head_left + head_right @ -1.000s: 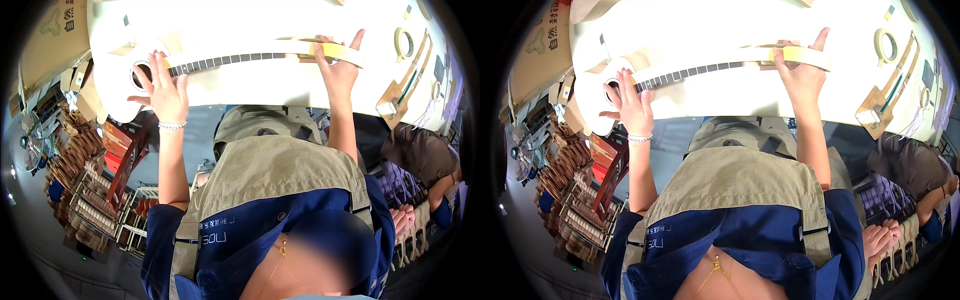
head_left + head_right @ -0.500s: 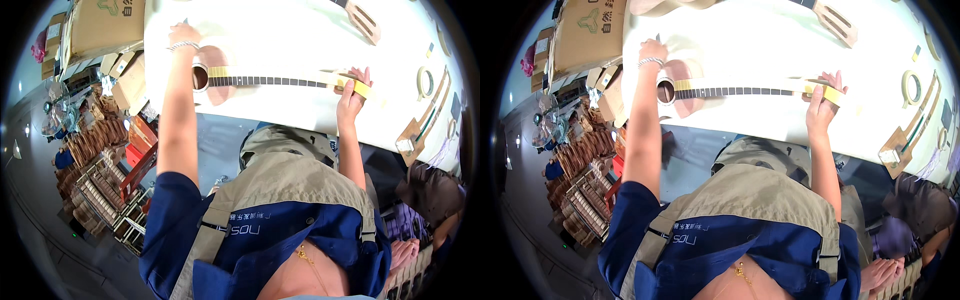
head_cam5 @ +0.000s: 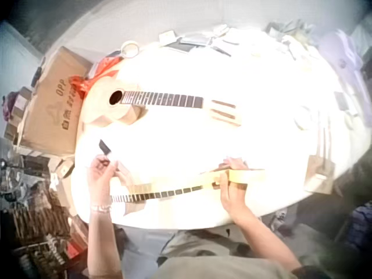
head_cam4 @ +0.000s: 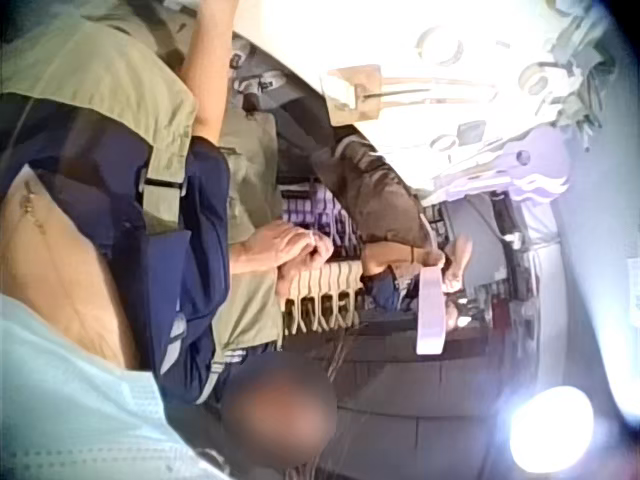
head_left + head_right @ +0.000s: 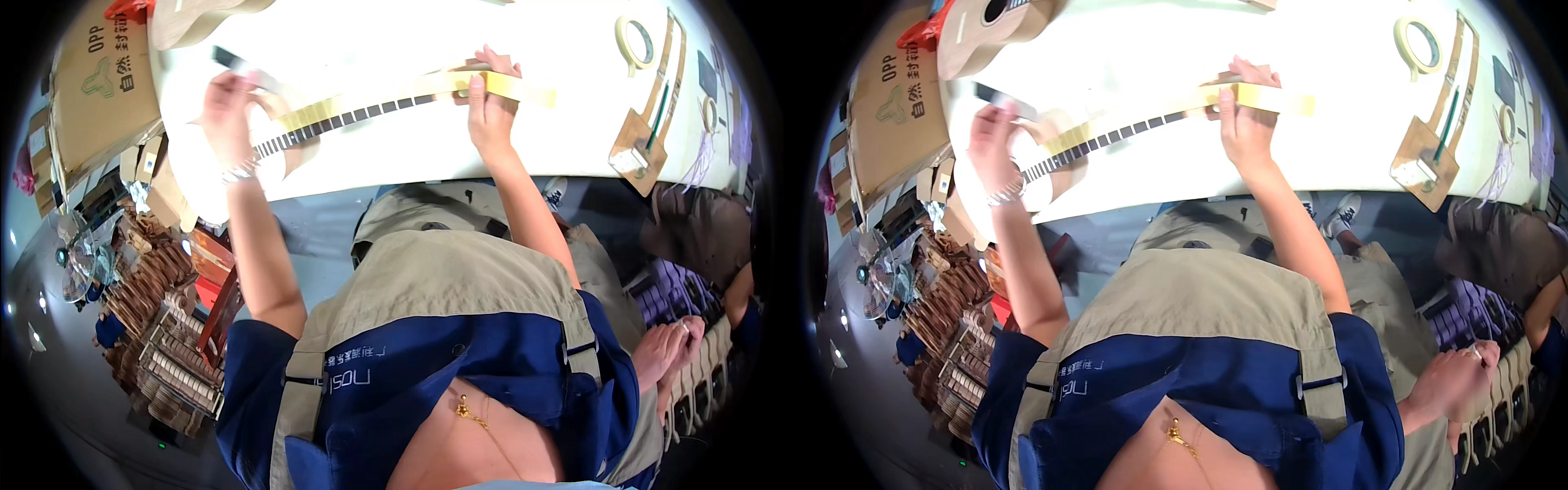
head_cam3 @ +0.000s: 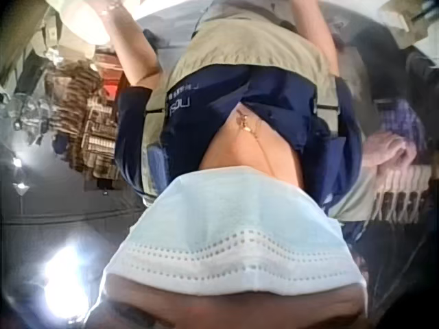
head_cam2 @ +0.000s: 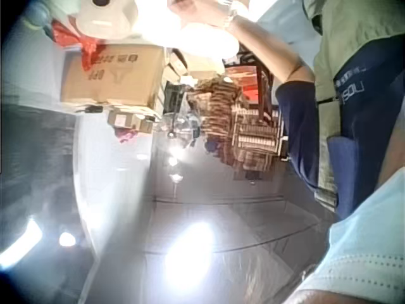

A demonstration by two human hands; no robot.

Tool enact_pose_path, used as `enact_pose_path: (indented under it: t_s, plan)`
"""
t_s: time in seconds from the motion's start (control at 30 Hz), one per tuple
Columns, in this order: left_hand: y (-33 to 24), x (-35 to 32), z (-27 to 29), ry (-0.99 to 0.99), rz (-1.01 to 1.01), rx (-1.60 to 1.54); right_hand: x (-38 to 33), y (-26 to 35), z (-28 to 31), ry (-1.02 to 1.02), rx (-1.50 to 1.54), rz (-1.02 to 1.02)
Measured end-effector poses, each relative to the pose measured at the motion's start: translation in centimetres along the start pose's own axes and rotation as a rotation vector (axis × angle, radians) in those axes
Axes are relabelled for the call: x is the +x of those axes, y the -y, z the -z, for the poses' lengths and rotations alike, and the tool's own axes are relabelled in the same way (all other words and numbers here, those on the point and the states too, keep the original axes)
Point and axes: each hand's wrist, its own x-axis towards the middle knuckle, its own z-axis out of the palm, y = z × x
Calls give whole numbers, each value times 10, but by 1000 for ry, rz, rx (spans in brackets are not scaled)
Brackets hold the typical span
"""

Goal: The person applies masking tape to the fretboard of an unfinished guitar body, then uses a pencil to mark a wooden template. They retrieve more tape from a cabinet and continue taping the fretboard of another guitar. The person also retrieves a guitar neck from a rack and places it on the table.

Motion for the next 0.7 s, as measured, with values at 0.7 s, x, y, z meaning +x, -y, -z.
enact_pose_path:
  t_s: [0.7]
  plan:
    - [15, -100, -129, 333, 156, 84, -18, 82, 33, 142, 258, 719]
